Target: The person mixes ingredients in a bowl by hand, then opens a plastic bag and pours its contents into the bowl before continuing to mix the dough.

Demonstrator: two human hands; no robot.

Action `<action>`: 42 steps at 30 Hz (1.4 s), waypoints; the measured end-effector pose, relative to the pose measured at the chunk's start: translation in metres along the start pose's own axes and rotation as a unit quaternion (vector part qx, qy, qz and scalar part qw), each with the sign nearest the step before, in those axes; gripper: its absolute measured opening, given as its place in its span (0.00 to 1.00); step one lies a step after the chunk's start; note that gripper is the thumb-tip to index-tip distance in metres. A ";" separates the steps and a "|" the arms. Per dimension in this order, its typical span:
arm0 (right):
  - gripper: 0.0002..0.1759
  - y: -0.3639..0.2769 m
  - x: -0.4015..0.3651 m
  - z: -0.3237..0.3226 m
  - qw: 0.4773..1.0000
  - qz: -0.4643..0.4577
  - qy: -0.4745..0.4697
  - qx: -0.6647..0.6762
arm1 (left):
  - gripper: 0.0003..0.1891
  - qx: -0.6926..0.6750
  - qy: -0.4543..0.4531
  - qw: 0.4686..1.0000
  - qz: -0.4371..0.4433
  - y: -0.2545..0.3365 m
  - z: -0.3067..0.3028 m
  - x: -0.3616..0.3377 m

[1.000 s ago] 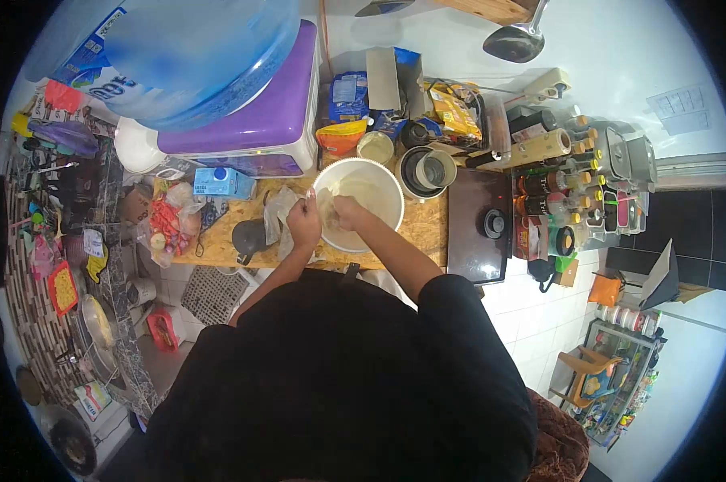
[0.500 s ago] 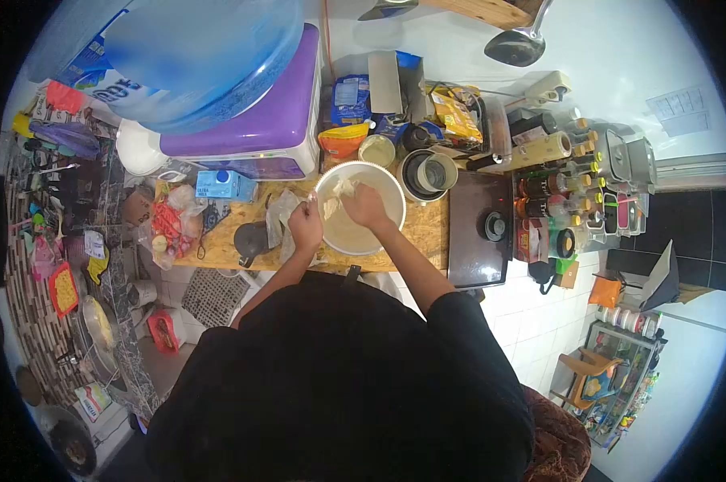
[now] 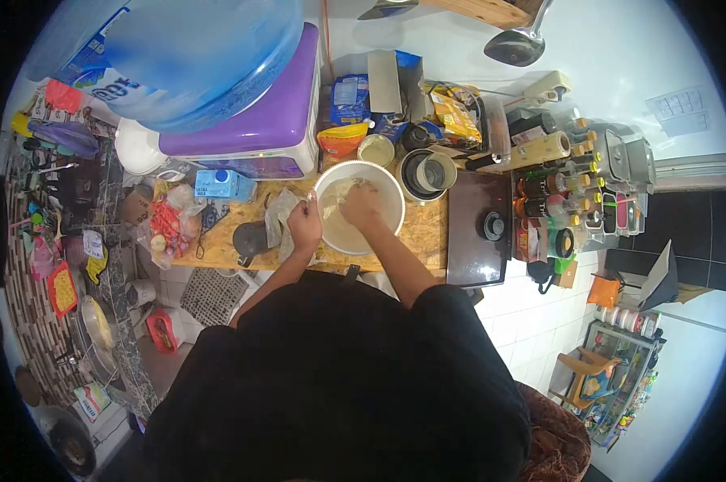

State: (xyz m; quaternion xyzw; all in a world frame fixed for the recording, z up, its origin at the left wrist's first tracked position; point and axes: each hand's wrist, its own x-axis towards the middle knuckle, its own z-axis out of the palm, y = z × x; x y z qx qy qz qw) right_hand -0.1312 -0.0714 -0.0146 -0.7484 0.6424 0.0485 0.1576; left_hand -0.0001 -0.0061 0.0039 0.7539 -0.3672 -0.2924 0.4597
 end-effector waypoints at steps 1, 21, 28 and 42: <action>0.19 -0.003 0.004 0.017 0.998 -0.007 0.062 -0.025 | 0.28 -0.005 0.001 1.000 0.012 -0.002 0.001 -0.001; 0.21 0.032 0.019 -0.023 0.967 -0.199 -0.146 0.072 | 0.27 -0.018 -0.001 1.000 -0.005 -0.002 0.002 -0.001; 0.17 0.001 0.014 0.030 0.963 -0.264 0.061 0.011 | 0.28 -0.003 -0.003 1.000 0.025 -0.009 0.003 0.001; 0.10 0.012 -0.012 -0.029 0.931 -0.301 -0.173 -0.115 | 0.27 0.006 -0.004 1.000 0.023 -0.005 0.001 0.002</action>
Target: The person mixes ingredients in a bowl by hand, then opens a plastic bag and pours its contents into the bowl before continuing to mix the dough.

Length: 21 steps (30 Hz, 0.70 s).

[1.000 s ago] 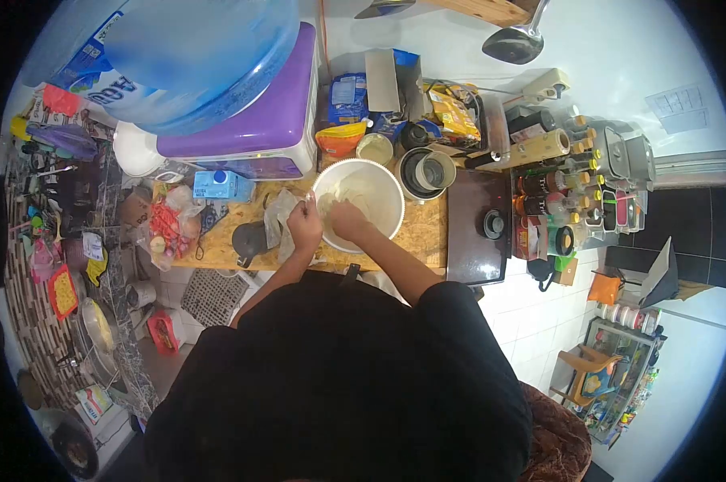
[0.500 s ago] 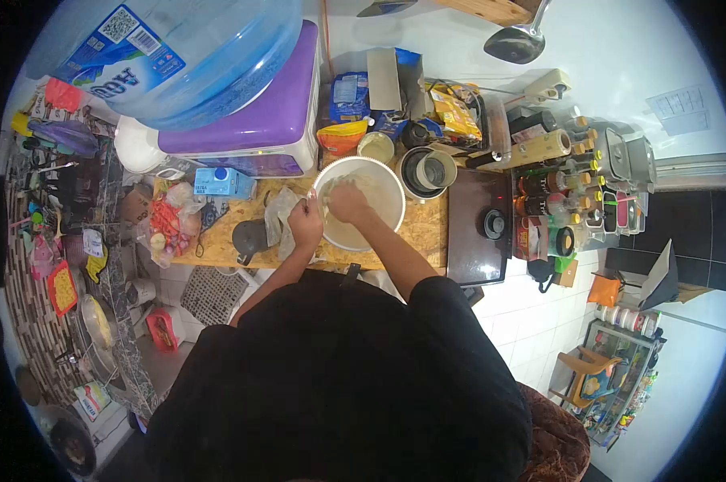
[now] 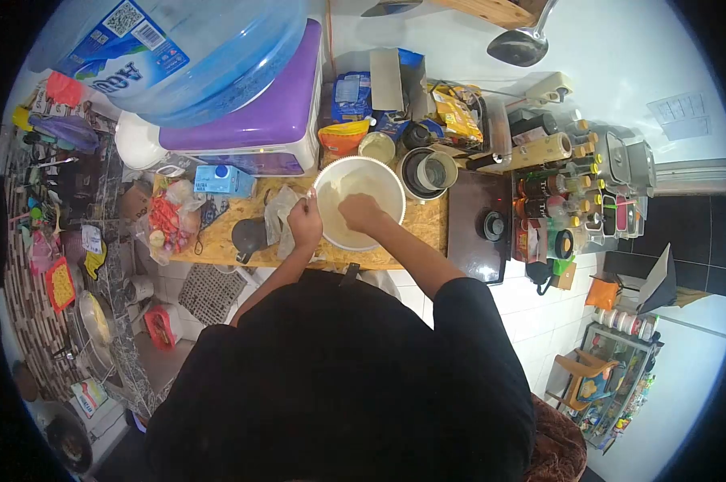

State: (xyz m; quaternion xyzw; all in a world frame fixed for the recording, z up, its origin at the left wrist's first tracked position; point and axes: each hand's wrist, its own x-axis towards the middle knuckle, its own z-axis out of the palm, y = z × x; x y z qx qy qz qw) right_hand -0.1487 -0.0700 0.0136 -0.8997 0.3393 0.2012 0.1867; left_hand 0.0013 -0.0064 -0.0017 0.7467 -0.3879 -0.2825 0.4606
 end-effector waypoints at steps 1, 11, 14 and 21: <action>0.10 0.001 0.009 0.006 0.998 0.020 0.059 0.005 | 0.28 -0.027 0.007 1.000 -0.013 -0.002 0.002 -0.001; 0.13 0.013 0.014 0.044 0.962 0.263 0.027 0.072 | 0.29 -0.010 0.028 1.000 -0.008 0.004 0.000 -0.001; 0.14 0.012 0.004 0.047 0.981 0.186 -0.026 0.048 | 0.28 -0.021 0.033 0.999 -0.010 0.002 0.001 -0.001; 0.18 -0.005 0.028 0.049 0.944 0.212 -0.085 0.240 | 0.28 0.000 0.037 0.999 -0.002 0.003 0.002 -0.003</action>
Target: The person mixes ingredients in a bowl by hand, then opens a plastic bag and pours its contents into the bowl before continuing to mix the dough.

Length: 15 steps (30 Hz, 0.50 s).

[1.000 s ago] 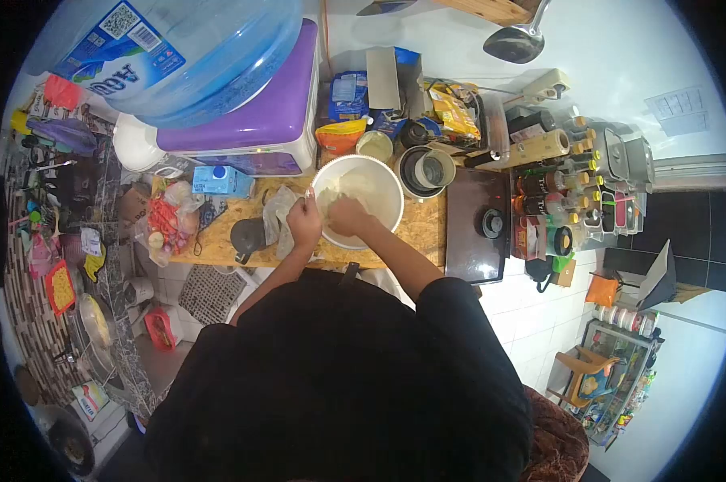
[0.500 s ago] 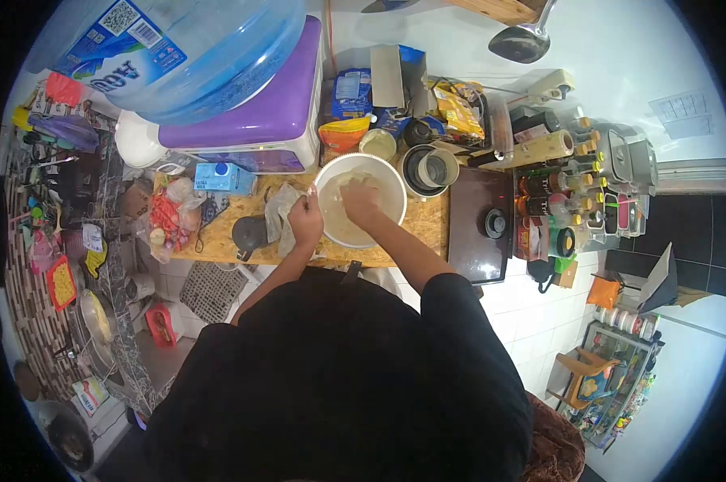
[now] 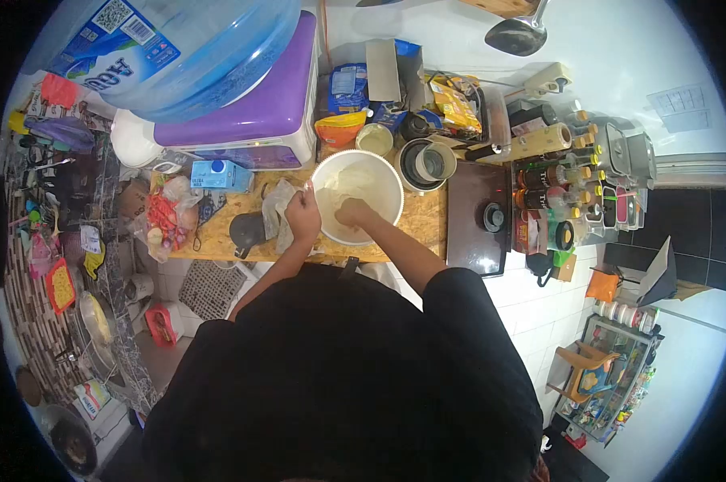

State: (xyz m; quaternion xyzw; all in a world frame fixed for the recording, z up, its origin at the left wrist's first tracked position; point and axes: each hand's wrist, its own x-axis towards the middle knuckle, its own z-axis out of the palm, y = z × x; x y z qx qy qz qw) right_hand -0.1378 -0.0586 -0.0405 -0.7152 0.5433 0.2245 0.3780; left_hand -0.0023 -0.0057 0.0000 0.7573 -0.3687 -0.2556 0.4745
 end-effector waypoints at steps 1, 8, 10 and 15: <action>0.17 -0.002 0.003 0.000 0.978 0.049 -0.030 0.202 | 0.28 0.001 -0.002 1.000 -0.005 -0.003 0.002 0.001; 0.10 -0.017 0.016 -0.001 0.773 -0.019 0.008 0.634 | 0.27 0.006 -0.013 1.000 -0.006 -0.007 0.003 0.002; 0.12 0.018 0.088 0.044 0.763 -0.128 -0.004 0.634 | 0.26 0.000 -0.010 1.000 -0.002 -0.005 0.001 0.002; 0.17 0.004 0.050 0.005 0.450 -0.094 -0.111 0.881 | 0.26 -0.013 -0.004 1.000 0.013 -0.002 -0.001 0.002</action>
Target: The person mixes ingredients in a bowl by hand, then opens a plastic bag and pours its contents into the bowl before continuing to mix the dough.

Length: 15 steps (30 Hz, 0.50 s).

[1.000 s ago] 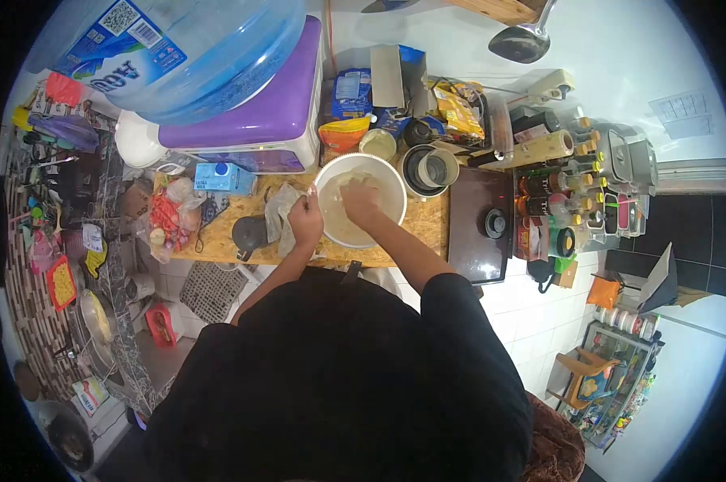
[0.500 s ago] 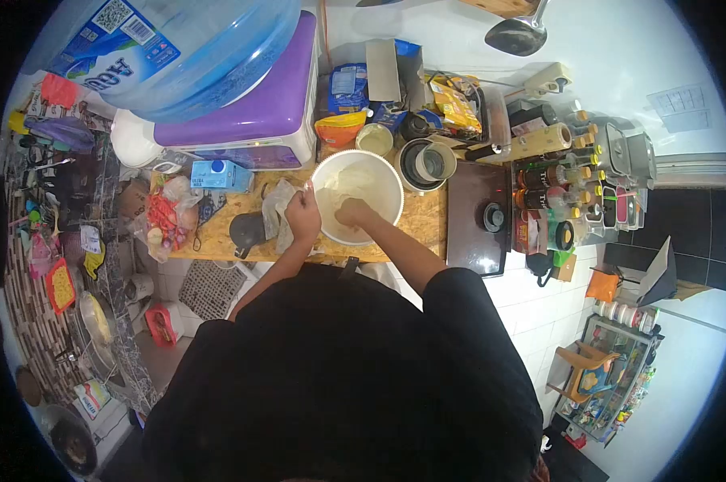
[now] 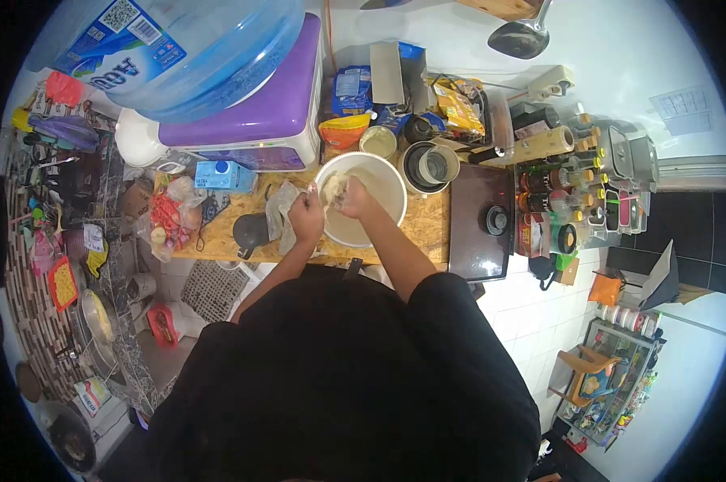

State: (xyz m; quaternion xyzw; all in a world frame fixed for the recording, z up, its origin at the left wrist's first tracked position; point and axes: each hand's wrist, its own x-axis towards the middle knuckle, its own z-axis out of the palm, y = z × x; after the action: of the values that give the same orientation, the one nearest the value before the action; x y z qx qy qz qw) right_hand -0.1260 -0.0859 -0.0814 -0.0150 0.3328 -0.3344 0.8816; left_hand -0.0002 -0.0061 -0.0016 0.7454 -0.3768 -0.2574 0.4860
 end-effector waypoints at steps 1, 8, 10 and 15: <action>0.19 -0.008 -0.007 0.005 0.999 0.011 -0.040 -0.026 | 0.26 0.003 -0.004 1.000 -0.017 0.003 -0.001 0.000; 0.22 -0.051 -0.078 0.080 0.482 -0.138 0.004 -0.865 | 0.27 0.010 -0.010 1.000 -0.013 -0.002 0.000 0.001; 0.21 -0.038 -0.067 0.059 0.457 -0.082 0.026 -0.885 | 0.28 0.008 -0.016 0.999 -0.029 0.005 -0.002 0.001; 0.18 -0.031 -0.065 0.026 0.397 -0.093 0.057 -0.911 | 0.28 0.005 -0.004 1.000 0.007 -0.003 0.000 0.003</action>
State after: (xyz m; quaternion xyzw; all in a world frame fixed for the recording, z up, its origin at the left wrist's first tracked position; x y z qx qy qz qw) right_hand -0.1643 -0.0757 -0.0165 -0.8213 0.4856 0.0877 0.2864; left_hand 0.0024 -0.0077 -0.0040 0.7441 -0.3852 -0.2547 0.4828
